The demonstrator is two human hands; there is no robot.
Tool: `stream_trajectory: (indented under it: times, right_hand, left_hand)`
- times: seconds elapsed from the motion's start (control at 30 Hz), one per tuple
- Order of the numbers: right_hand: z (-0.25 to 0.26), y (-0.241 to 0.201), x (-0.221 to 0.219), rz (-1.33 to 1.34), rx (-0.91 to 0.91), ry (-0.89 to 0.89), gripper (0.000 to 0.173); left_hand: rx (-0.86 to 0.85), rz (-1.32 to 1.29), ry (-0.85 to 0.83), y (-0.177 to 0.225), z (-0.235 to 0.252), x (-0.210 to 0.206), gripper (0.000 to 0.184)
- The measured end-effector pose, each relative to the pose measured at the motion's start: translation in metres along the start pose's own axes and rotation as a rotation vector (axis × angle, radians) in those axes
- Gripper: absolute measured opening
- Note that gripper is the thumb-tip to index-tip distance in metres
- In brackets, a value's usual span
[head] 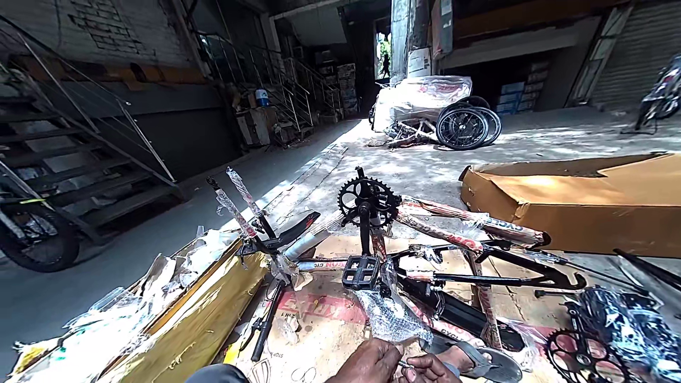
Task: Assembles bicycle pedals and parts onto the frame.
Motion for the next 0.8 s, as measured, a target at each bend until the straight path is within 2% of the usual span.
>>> stream_trajectory:
  times: [0.07,0.17,0.23,0.33,0.37,0.47,0.53,0.6,0.7,0.8]
  right_hand:
    - [0.0,-0.004,0.002,-0.05,0.02,0.007,0.017]
    - [0.001,-0.003,0.01,-0.067,0.007,0.052,0.017]
    - [0.001,-0.003,0.013,-0.067,-0.004,0.068,0.017]
    - [0.002,-0.008,0.011,-0.112,0.009,0.06,0.017]
    - [0.002,-0.009,0.01,-0.137,0.014,0.054,0.017]
    - [0.002,-0.006,0.013,-0.15,0.005,0.08,0.017]
    - [0.002,-0.004,0.015,-0.144,-0.006,0.097,0.017]
    - [0.003,-0.005,0.014,-0.143,0.005,0.086,0.017]
    - [0.004,-0.009,0.012,-0.172,0.04,0.099,0.017]
    - [0.003,-0.014,0.014,-0.286,0.105,0.127,0.015]
  left_hand:
    - [0.069,-0.084,-0.04,-0.006,0.005,-0.003,0.061]
    - [0.032,0.009,-0.086,-0.003,0.008,-0.007,0.04]
    - [0.005,0.04,-0.058,0.001,0.008,-0.008,0.034]
    - [0.03,-0.08,-0.012,-0.002,0.012,-0.006,0.057]
    - [0.044,-0.108,-0.026,-0.003,0.013,-0.006,0.06]
    - [0.041,-0.033,-0.093,-0.002,0.011,-0.007,0.043]
    - [0.018,0.027,-0.068,0.0,0.011,-0.008,0.032]
    - [0.028,0.043,-0.013,-0.002,0.012,-0.004,0.039]
    - [0.125,-0.206,-0.019,-0.011,0.012,-0.003,0.05]
    - [0.199,-0.573,-0.063,-0.016,0.008,-0.012,0.043]
Point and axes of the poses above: each hand's wrist, its own z-axis towards the middle knuckle, its own x-axis out of the back of the hand, y = z × x, the point moved 7 cm from there along z, towards the middle knuckle, and after that the axes turned 7 degrees about x, right-handed, at the moved point
